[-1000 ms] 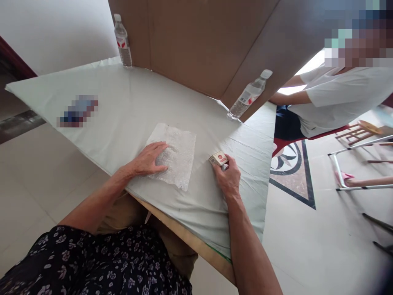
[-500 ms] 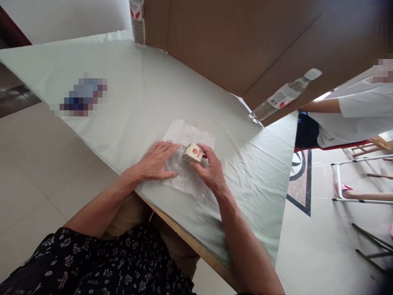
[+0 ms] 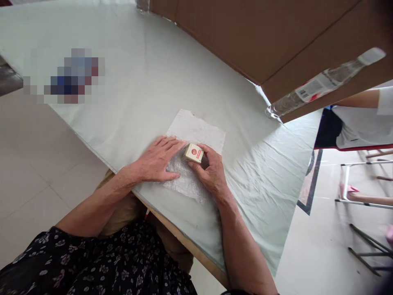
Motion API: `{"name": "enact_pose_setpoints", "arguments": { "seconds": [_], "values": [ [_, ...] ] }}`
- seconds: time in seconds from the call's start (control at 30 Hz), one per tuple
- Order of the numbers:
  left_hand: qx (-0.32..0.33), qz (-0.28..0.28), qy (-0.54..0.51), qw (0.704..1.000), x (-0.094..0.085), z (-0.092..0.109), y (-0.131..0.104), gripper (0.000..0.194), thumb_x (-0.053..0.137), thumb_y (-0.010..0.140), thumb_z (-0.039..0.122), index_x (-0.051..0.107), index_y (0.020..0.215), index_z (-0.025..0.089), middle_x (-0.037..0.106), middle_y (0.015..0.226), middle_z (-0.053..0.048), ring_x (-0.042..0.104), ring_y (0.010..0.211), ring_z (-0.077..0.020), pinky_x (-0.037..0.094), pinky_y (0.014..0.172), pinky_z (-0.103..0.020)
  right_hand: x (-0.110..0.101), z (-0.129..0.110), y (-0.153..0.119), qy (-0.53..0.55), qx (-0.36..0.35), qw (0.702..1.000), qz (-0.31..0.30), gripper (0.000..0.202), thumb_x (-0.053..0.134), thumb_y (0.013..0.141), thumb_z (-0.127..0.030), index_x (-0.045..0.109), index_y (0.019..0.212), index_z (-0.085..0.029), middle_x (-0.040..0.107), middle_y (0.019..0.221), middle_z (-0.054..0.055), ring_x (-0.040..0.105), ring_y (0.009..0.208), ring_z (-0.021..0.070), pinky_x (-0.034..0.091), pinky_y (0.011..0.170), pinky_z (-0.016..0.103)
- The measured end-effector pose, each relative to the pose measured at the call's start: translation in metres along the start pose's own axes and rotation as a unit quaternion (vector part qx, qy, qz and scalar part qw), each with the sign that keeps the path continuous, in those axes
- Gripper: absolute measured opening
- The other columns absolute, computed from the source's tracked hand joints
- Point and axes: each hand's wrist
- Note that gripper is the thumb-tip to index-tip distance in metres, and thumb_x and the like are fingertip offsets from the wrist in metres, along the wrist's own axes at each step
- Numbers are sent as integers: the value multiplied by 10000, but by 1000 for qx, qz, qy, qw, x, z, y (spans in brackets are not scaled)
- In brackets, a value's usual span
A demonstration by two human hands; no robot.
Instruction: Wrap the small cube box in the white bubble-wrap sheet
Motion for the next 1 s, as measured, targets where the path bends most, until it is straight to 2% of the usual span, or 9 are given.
{"name": "enact_pose_setpoints", "arguments": {
  "seconds": [0.3,0.5,0.6,0.67,0.73,0.83,0.93,1.0],
  "values": [
    [-2,-5,3,1000,-1,0,0,873,717,796,466,341,1529,177,482,1543,-155,381,1473,-357,240,1237,-532,2,3,-2,4,-9,1000,-13,486,687,879,-413,573,1333,-280,656,1387,84,586,1299,309,396,1116,513],
    [5,18,-9,1000,-3,-1,0,842,709,802,459,367,1523,188,487,1539,-158,410,1454,-360,279,1226,-541,3,5,3,25,-15,999,-29,475,685,862,-407,593,1308,-274,686,1338,79,610,1274,308,386,1121,517],
    [11,36,-15,999,-9,6,-15,826,697,828,450,354,1540,213,452,1564,-164,388,1473,-358,318,1212,-541,4,6,3,18,-9,1000,-23,542,704,840,-423,575,1345,-274,657,1389,93,590,1303,312,378,1135,522],
    [31,42,2,999,-14,13,-33,794,719,821,419,402,1518,212,432,1573,-176,349,1494,-377,298,1221,-563,2,6,1,36,-2,999,-25,626,725,821,-452,539,1391,-274,639,1415,102,575,1324,311,371,1148,525],
    [40,27,28,998,-17,19,-52,695,715,826,352,479,1466,221,410,1589,-170,331,1501,-385,279,1230,-586,-4,4,0,61,16,998,-21,652,728,818,-499,530,1398,-277,630,1424,105,563,1340,310,368,1156,533],
    [35,32,51,998,-18,27,-70,544,667,848,257,568,1382,223,424,1581,-163,357,1488,-377,315,1217,-585,-24,-6,-4,75,35,997,0,494,699,851,-539,616,1266,-285,627,1419,92,544,1361,306,361,1162,550],
    [37,56,77,995,-15,31,-69,404,611,861,169,652,1260,214,463,1554,-156,385,1478,-361,339,1208,-582,-47,-23,-13,69,4,998,-8,336,690,876,-524,667,1113,-287,666,1346,71,576,1322,292,387,1140,541],
    [50,73,93,992,-12,31,-61,322,576,866,122,699,1152,202,500,1524,-157,413,1464,-351,348,1203,-584,-56,-36,-24,44,-37,998,-36,330,709,871,-511,668,1111,-288,682,1312,67,601,1286,289,417,1113,525]
  ]
}}
Point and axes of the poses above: each hand's wrist, its own y-axis towards the middle knuckle, its own x-axis out of the palm, z = x × y
